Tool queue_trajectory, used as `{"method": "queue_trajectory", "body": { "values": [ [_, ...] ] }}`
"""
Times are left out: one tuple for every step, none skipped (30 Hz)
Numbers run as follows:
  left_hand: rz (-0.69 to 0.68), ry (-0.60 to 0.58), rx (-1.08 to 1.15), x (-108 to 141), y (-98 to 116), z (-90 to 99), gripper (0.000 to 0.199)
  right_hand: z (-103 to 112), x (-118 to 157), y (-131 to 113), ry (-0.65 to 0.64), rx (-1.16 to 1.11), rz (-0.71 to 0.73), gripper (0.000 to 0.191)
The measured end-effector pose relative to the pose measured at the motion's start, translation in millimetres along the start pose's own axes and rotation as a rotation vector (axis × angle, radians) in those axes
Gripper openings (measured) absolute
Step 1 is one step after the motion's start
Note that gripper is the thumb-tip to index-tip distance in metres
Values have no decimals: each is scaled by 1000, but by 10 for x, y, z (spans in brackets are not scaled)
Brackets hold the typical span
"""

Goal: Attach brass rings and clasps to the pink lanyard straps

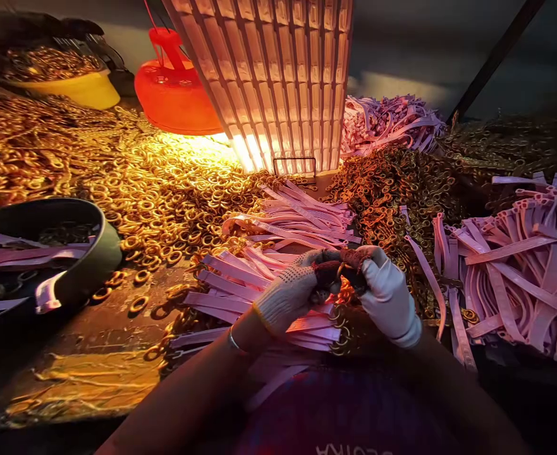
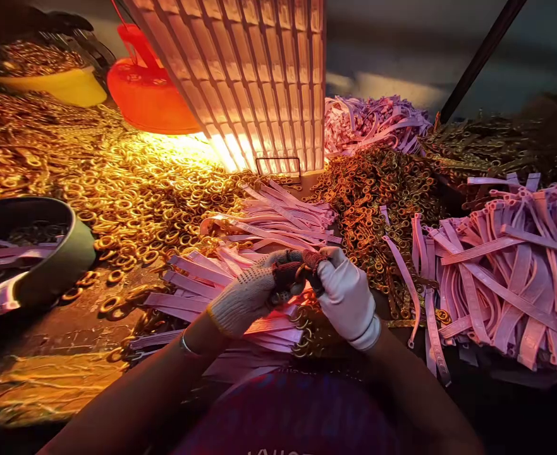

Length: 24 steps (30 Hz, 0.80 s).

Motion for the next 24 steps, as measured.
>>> {"method": "queue_trajectory", "body": {
  "values": [
    [-20,18,-6,10,13,20,21,-23,17,-1,-40,70,-11,34],
    [-32,44,-5,22,16,46,21,-40,39,7,-73,115,-24,37],
    [-36,79,-3,36,13,77,22,-49,60,18,-94,130,-35,40],
    [-42,127,-1,56,12,116,25,-46,79,33,-103,120,-44,43],
    [-55,180,3,80,16,156,29,-38,94,52,-104,97,-54,46],
    [-79,226,9,107,30,184,33,-32,105,72,-107,69,-64,47],
    [-112,256,11,132,52,193,37,-40,111,90,-120,41,-76,47],
    [-149,265,9,150,78,178,40,-67,113,105,-147,20,-91,45],
    [-185,258,11,160,104,150,42,-111,114,115,-184,12,-108,42],
    [-216,246,18,165,126,120,43,-162,112,122,-224,24,-128,38],
    [-239,237,33,165,145,98,41,-216,106,126,-264,56,-148,34],
    [-254,231,52,161,162,85,39,-260,95,127,-295,111,-167,30],
    [-261,228,78,154,180,82,37,-291,74,122,-317,186,-179,26],
    [-261,227,110,147,199,89,35,-311,44,110,-332,270,-184,22],
    [-253,228,142,139,220,102,34,-322,4,85,-340,353,-175,18],
    [-240,231,171,134,246,120,34,-329,-44,48,-342,423,-152,15],
    [-228,232,197,134,281,139,35,-334,-97,3,-341,473,-120,14],
    [-223,231,219,141,329,155,36,-336,-152,-42,-338,501,-85,12],
    [-227,230,236,156,391,171,36,-335,-207,-78,-332,503,-51,11],
    [-240,229,244,175,464,184,37,-330,-263,-99,-321,479,-23,11],
    [-254,227,244,193,542,196,37,-323,-317,-94,-307,423,-6,12],
    [-264,224,240,204,615,209,36,-313,-369,-55,-287,338,-2,14],
    [-267,220,235,204,678,228,36,-305,-415,19,-261,227,-12,17],
    [-260,214,237,188,726,258,34,-289,-456,130,-219,102,-36,21]
  ]
}}
Point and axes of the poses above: each hand's wrist, its own x-axis away from the middle knuckle, its own z-axis out of the back of the hand, y = z × x, the point moved 10 cm from there along -x, towards the middle knuckle, and after that the axes turned 15 degrees about z, right-handed, at the moved point
